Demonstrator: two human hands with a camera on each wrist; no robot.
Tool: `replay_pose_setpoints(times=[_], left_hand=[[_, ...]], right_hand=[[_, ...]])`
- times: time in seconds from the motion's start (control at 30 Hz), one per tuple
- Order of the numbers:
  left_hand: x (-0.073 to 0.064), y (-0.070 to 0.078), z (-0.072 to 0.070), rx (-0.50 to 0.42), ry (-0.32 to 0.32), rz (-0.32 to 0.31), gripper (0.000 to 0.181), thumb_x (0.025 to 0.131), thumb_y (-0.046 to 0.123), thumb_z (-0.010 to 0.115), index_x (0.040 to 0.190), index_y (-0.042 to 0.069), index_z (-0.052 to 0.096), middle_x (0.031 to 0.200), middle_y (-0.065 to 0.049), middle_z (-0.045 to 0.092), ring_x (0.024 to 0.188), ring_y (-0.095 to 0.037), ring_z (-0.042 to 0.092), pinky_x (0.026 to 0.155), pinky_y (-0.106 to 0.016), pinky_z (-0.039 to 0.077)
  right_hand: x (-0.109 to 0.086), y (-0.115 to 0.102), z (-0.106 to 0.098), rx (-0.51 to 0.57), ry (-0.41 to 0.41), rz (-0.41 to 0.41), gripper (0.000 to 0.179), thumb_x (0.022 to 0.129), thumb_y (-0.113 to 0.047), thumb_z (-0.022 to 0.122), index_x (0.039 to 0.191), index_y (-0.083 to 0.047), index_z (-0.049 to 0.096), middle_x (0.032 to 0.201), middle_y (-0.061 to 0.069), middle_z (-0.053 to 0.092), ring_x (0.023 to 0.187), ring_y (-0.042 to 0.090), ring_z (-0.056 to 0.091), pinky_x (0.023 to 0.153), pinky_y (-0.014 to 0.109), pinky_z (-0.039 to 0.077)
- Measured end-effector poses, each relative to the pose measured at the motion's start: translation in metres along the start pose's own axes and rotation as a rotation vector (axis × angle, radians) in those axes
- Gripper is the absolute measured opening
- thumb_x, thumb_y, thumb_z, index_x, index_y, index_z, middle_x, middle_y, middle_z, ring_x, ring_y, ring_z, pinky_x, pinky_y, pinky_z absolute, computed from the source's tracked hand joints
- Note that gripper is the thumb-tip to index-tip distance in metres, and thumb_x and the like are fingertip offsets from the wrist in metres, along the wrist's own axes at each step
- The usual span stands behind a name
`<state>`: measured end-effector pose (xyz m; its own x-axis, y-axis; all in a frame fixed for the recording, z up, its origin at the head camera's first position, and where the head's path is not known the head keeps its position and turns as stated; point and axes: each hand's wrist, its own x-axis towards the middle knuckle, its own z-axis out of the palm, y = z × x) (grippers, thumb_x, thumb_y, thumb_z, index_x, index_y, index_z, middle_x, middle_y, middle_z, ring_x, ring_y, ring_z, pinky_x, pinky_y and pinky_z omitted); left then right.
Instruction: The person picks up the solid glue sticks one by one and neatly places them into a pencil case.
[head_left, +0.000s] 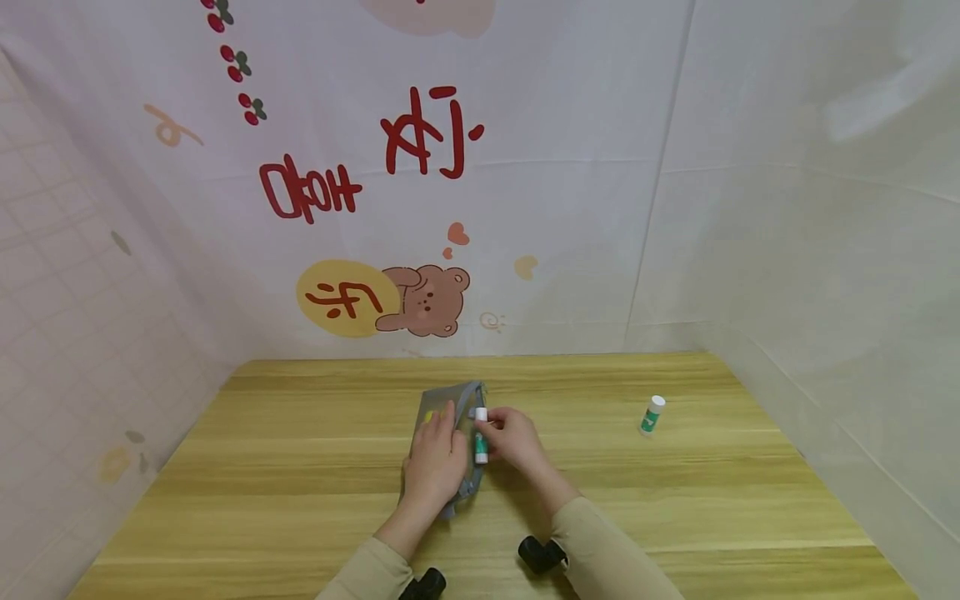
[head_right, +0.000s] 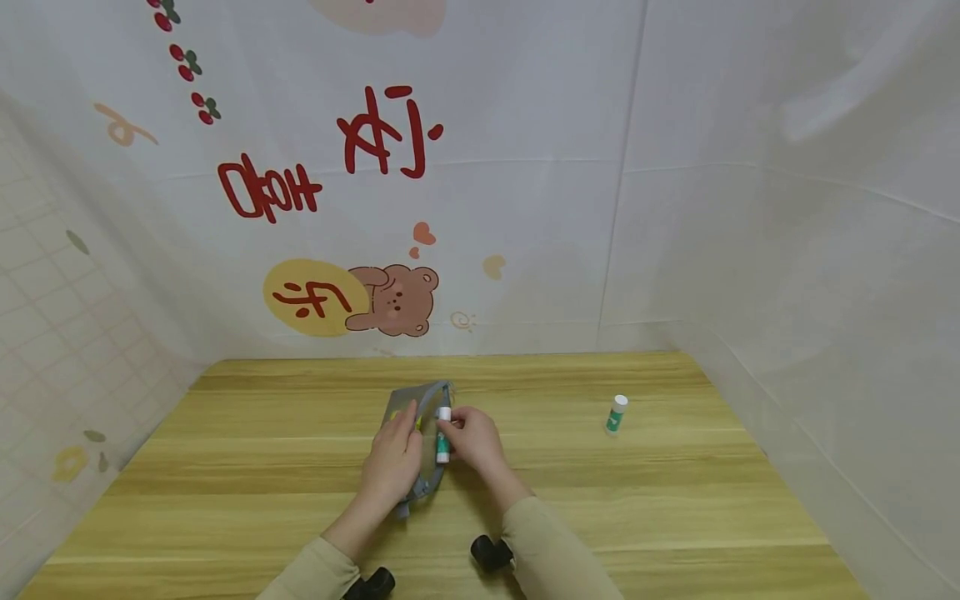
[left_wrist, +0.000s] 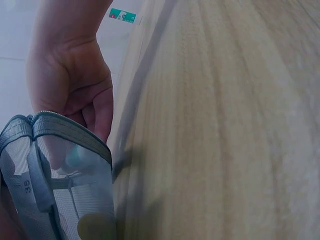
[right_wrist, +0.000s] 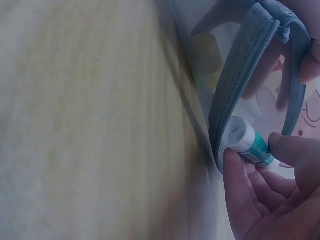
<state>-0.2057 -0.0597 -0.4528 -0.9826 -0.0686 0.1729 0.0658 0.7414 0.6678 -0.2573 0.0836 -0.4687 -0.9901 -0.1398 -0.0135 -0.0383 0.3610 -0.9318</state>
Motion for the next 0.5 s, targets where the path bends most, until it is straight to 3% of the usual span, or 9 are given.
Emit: replay_pose_setpoints(times=[0.2,0.5], left_hand=[[0.0000,0.0000,0.0002,-0.006,-0.011,-0.002,0.053,0.101,0.026,0.040,0.151,0.011,0.042,0.149,-0.023,0.043,0.138,-0.047,0.034,0.090,-0.081,0.030],[-0.0005,-0.0010,0.0005,-0.005,-0.014,-0.013,0.053,0.101,0.027,0.040,0.152,0.013,0.041,0.150,-0.023,0.042,0.138,-0.048,0.032,0.091,-0.081,0.028]], right_hand=[[0.0015,0.0029,0.0009,-0.036,0.000,0.015,0.031,0.094,-0.016,0.067,0.113,0.009,0.065,0.092,0.013,0.068,0.067,0.018,0.068,0.055,0.031,0.057],[-0.0030,0.0076,-0.0057,0.027,0.017,-0.022,0.035,0.094,-0.013,0.066,0.119,0.011,0.061,0.096,0.017,0.070,0.079,0.029,0.071,0.061,0.036,0.058]])
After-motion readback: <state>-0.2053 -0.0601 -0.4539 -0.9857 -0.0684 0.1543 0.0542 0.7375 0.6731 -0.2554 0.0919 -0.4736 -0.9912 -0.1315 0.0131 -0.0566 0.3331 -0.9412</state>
